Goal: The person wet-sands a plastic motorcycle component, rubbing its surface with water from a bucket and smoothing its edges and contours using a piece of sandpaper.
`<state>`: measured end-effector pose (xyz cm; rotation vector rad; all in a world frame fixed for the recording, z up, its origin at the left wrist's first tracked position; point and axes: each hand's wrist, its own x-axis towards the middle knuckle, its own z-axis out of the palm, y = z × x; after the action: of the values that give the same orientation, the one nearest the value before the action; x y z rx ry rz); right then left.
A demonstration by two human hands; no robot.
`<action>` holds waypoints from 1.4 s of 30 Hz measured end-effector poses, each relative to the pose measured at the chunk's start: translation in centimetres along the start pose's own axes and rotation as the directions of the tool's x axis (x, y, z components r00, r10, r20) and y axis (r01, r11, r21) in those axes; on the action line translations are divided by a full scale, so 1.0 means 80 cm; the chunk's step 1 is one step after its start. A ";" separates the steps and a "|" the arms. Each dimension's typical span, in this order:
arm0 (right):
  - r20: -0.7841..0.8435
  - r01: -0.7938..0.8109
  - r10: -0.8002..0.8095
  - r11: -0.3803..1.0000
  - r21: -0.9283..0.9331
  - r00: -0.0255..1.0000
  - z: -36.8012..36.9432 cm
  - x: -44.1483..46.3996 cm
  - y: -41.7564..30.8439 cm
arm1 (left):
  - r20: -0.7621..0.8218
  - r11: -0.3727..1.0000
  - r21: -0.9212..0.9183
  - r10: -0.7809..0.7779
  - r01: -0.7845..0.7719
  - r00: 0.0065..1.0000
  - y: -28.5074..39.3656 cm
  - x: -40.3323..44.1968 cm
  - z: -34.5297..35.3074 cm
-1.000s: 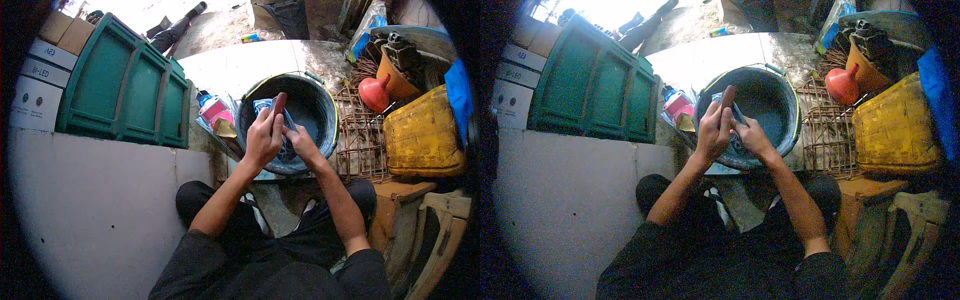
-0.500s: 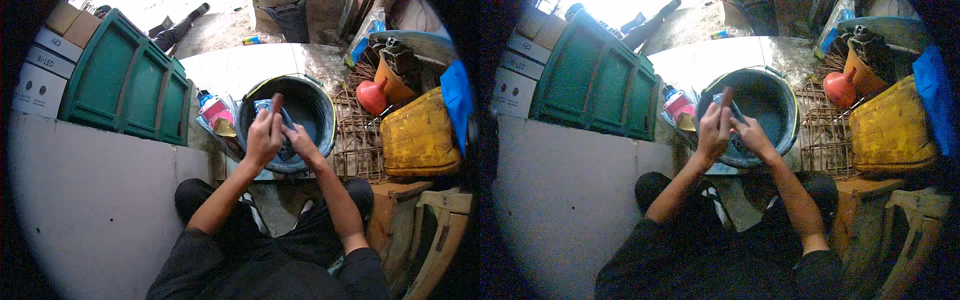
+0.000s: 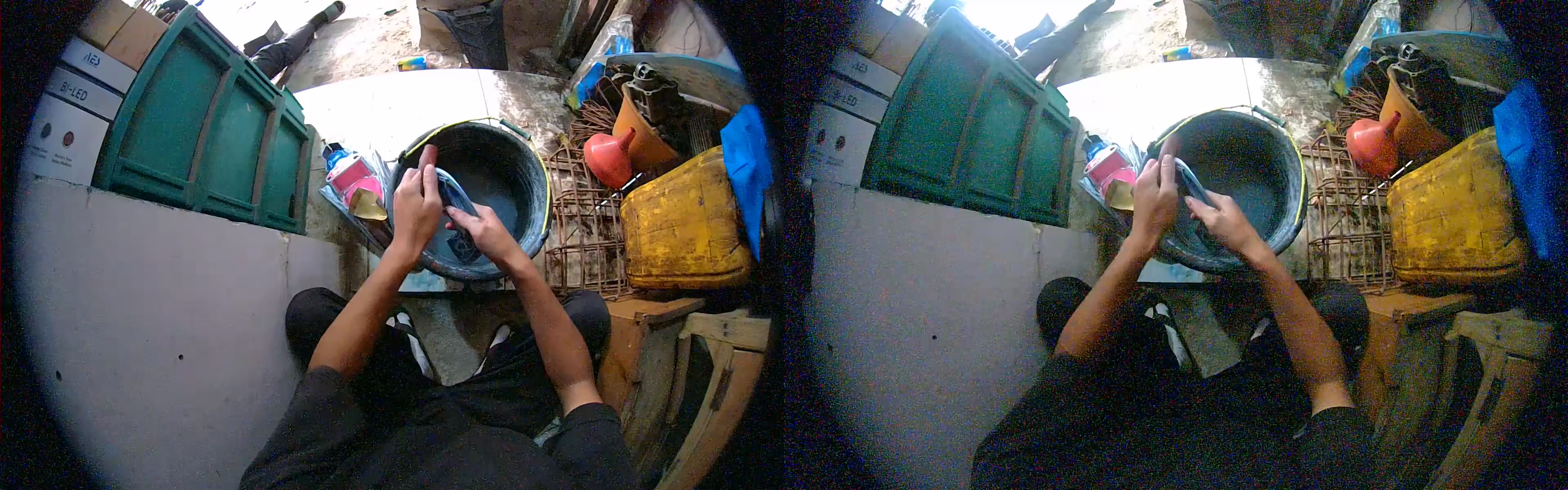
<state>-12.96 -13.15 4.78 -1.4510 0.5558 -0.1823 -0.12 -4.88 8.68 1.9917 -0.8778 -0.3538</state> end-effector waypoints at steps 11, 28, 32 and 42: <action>0.025 -0.010 0.010 1.000 0.004 1.000 -0.011 0.003 0.000 | -0.041 0.969 0.009 0.245 -0.245 0.969 -0.001 -0.010 0.009; 0.000 -0.046 0.046 0.999 0.008 0.999 -0.011 -0.007 -0.015 | -0.024 0.985 0.077 0.157 -0.155 0.987 0.011 -0.011 0.001; -0.016 0.003 -0.001 0.997 0.076 1.000 -0.014 -0.008 -0.015 | -0.033 0.934 -0.037 0.355 -0.356 0.934 0.019 -0.024 0.006; 0.006 -0.021 0.020 0.998 0.054 1.000 -0.014 -0.012 -0.019 | -0.119 0.960 0.031 0.281 -0.280 0.952 -0.006 -0.007 0.011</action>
<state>-13.96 -13.91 6.43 -1.3927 0.5572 -0.1759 -0.82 -4.87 7.73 1.8464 -1.0692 -0.0625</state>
